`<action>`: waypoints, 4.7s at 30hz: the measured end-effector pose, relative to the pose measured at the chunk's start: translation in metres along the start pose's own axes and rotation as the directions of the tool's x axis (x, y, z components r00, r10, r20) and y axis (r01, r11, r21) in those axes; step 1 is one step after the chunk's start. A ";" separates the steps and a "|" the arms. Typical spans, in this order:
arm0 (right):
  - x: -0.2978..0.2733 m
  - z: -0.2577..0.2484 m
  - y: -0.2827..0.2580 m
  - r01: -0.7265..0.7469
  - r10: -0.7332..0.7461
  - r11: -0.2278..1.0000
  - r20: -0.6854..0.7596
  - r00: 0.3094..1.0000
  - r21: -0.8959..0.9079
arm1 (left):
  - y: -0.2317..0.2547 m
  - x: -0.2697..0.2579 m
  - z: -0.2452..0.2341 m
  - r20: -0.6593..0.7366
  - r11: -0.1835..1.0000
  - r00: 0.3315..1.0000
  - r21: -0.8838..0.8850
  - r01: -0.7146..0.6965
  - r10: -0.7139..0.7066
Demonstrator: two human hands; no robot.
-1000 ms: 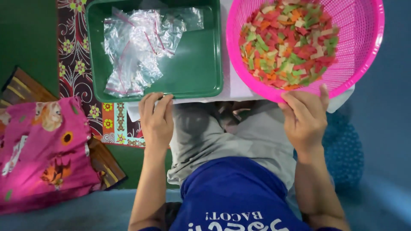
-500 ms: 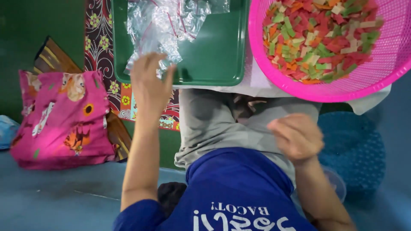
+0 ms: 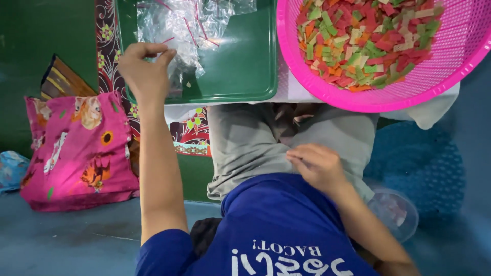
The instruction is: Manually packing small colorful snack pieces into individual plastic zip-lock bags and sealing them.
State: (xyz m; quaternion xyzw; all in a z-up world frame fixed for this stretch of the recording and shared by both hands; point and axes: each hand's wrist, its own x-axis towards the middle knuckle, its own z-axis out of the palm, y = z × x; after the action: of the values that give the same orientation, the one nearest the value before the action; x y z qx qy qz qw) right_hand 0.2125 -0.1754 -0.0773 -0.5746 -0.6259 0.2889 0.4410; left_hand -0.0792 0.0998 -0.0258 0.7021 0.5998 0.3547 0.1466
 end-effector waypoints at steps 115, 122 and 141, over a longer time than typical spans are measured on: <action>0.071 -0.051 -0.067 -0.098 0.100 0.995 0.146 0.984 -0.021 | 0.105 -0.152 -0.001 0.132 0.646 0.668 -0.447 -0.619 0.732; 0.144 -0.111 -0.026 0.085 -0.057 0.842 0.069 0.996 -0.533 | 0.116 -0.124 -0.041 0.187 0.745 0.772 -0.471 -0.473 0.608; 0.178 -0.109 0.021 0.072 0.180 0.745 0.305 0.935 -0.663 | 0.109 -0.116 -0.053 0.233 0.811 0.841 -0.478 -0.338 0.488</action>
State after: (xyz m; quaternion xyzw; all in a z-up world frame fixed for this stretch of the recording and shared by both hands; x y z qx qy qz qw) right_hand 0.3275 -0.0138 -0.0079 -0.6510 -0.7382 0.1574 0.0805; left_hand -0.0383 -0.0470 0.0432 0.8198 0.3046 0.3696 0.3141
